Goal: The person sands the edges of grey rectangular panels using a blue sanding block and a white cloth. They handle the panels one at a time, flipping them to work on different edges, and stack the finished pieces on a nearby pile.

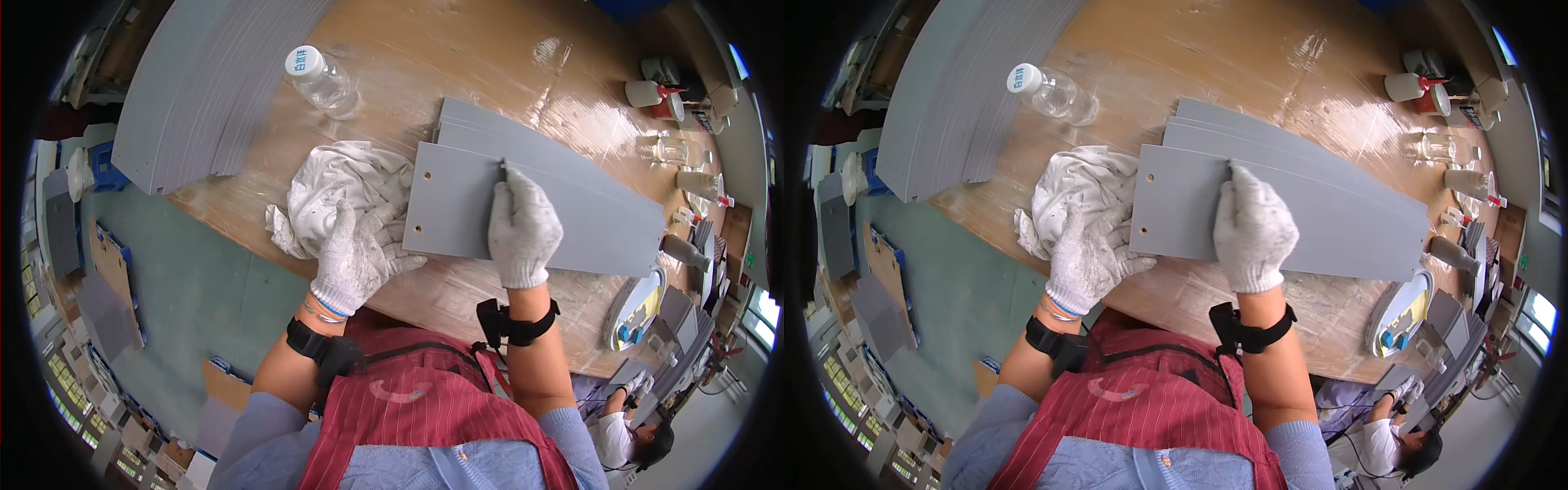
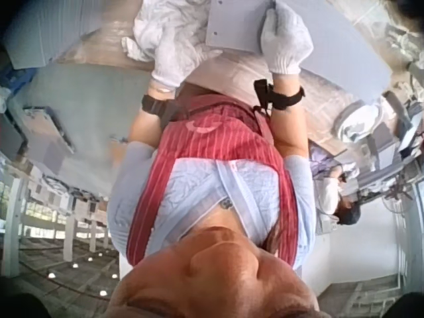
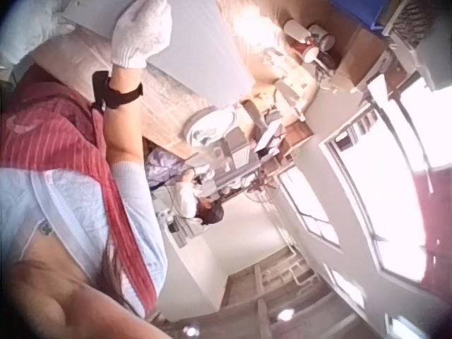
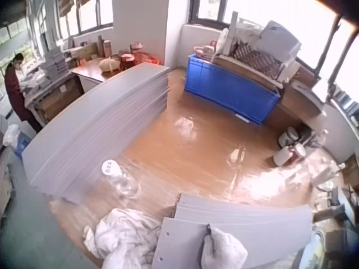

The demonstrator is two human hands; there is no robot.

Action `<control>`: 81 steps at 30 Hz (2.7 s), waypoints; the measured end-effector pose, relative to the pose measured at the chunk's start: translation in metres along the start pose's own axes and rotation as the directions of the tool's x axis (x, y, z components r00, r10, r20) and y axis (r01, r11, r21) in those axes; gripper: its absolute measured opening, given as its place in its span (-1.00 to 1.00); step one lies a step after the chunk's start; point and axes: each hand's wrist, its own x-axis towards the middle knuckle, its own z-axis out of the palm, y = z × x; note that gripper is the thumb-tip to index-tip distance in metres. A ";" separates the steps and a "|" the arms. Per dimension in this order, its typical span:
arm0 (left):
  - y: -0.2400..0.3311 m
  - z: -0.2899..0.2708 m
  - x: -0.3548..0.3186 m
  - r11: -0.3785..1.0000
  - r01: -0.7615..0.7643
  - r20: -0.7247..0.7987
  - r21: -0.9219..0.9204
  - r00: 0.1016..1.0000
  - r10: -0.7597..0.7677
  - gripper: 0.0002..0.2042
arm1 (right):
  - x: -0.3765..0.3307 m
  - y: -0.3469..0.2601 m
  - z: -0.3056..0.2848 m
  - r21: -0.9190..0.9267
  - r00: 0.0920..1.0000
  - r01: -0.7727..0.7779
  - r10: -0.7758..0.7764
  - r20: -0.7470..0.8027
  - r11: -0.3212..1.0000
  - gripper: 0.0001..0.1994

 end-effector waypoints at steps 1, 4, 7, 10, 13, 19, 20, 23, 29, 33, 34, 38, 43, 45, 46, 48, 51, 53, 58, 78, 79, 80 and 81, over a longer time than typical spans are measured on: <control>0.000 -0.001 0.000 0.999 -0.002 -0.004 0.045 1.000 0.002 -0.15 | -0.010 -0.030 0.001 0.044 0.970 0.098 -0.105 0.221 0.994 -0.80; -0.002 0.007 -0.003 0.988 -0.080 -0.127 0.133 0.987 0.097 -0.19 | -0.044 -0.079 0.006 0.242 0.827 0.235 -0.324 0.460 0.941 -0.79; -0.005 0.015 -0.004 0.984 -0.104 -0.096 0.143 0.988 0.118 -0.25 | -0.049 -0.047 -0.006 0.128 0.899 0.194 -0.229 0.374 0.973 -0.75; -0.006 0.010 0.000 0.919 -0.123 -0.077 0.373 0.984 0.163 -0.35 | -0.048 0.007 -0.033 0.022 0.971 0.096 -0.099 0.217 0.995 -0.77; -0.018 0.022 0.011 0.719 -0.196 -0.129 0.666 0.920 0.370 -0.46 | -0.049 0.080 -0.066 -0.088 0.997 -0.070 0.073 0.028 0.994 -0.80; -0.035 0.066 0.017 0.323 -0.129 -0.077 0.938 0.827 0.556 -0.39 | -0.068 0.254 -0.141 -0.265 0.840 -0.508 0.404 -0.361 0.819 -0.86; -0.041 0.078 0.019 0.196 -0.123 -0.017 0.973 0.808 0.589 -0.35 | -0.075 0.280 -0.158 -0.288 0.793 -0.587 0.467 -0.391 0.756 -0.85; -0.026 0.041 0.026 -0.060 -0.151 0.154 0.987 0.755 0.638 -0.31 | -0.113 0.340 -0.199 -0.341 0.627 -0.777 0.595 -0.503 0.530 -0.81; -0.082 0.064 0.060 -0.902 0.406 0.516 0.147 0.747 0.420 -0.24 | -0.179 0.277 -0.173 0.023 0.622 -0.780 0.779 -0.083 0.625 -0.81; -0.170 0.127 0.128 -0.984 0.120 0.583 0.129 0.794 0.173 -0.20 | -0.211 0.260 -0.174 0.071 0.704 -0.708 0.710 -0.015 0.703 -0.74; -0.191 0.143 0.145 -0.992 0.080 0.592 0.102 0.796 0.126 -0.19 | -0.214 0.260 -0.182 0.121 0.701 -0.704 0.712 -0.040 0.699 -0.75; -0.275 0.200 0.207 -0.998 -0.039 0.630 0.045 0.776 -0.002 -0.20 | -0.241 0.273 -0.227 0.124 0.688 -0.682 0.689 -0.227 0.721 -0.74; -0.370 0.242 0.241 -0.962 -0.273 0.659 -0.020 0.720 -0.218 -0.24 | -0.279 0.317 -0.271 -0.070 0.588 -0.759 0.637 -0.499 0.647 -0.75; -0.399 0.248 0.235 -0.887 -0.457 0.662 -0.065 0.645 -0.381 -0.30 | -0.291 0.333 -0.280 -0.113 0.555 -0.799 0.653 -0.516 0.590 -0.73; -0.412 0.250 0.230 -0.836 -0.542 0.661 -0.086 0.597 -0.455 -0.33 | -0.290 0.337 -0.282 -0.136 0.560 -0.802 0.652 -0.511 0.582 -0.72; -0.431 0.259 0.210 -0.642 -0.765 0.499 -0.058 0.535 -0.682 -0.43 | -0.282 0.344 -0.287 -0.179 0.569 -0.806 0.656 -0.496 0.564 -0.69; -0.440 0.240 0.189 -0.359 -0.889 0.489 0.285 0.457 -0.743 -0.64 | -0.277 0.356 -0.280 -0.251 0.594 -0.800 0.660 -0.460 0.545 -0.54; -0.447 0.236 0.188 -0.384 -0.893 0.534 0.237 0.450 -0.716 -0.68 | -0.278 0.362 -0.277 -0.303 0.585 -0.811 0.676 -0.449 0.501 -0.43; -0.473 0.233 0.209 -0.370 -0.914 0.605 0.168 0.391 -0.694 -0.71 | -0.277 0.364 -0.278 -0.259 0.491 -0.871 0.728 -0.478 0.418 -0.44; -0.555 0.223 0.252 -0.586 -0.810 0.350 -0.027 0.542 -0.764 -0.59 | -0.278 0.414 -0.289 -0.225 0.498 -0.864 0.704 -0.506 0.450 -0.53; -0.555 0.223 0.252 -0.586 -0.810 0.351 -0.019 0.543 -0.763 -0.60 | -0.276 0.415 -0.288 -0.238 0.510 -0.858 0.702 -0.498 0.455 -0.53; -0.556 0.224 0.252 -0.584 -0.812 0.351 -0.011 0.543 -0.762 -0.60 | -0.274 0.416 -0.288 -0.251 0.520 -0.852 0.700 -0.489 0.458 -0.53; -0.556 0.222 0.253 -0.579 -0.815 0.371 -0.010 0.535 -0.760 -0.61 | -0.274 0.416 -0.288 -0.273 0.534 -0.845 0.701 -0.473 0.459 -0.53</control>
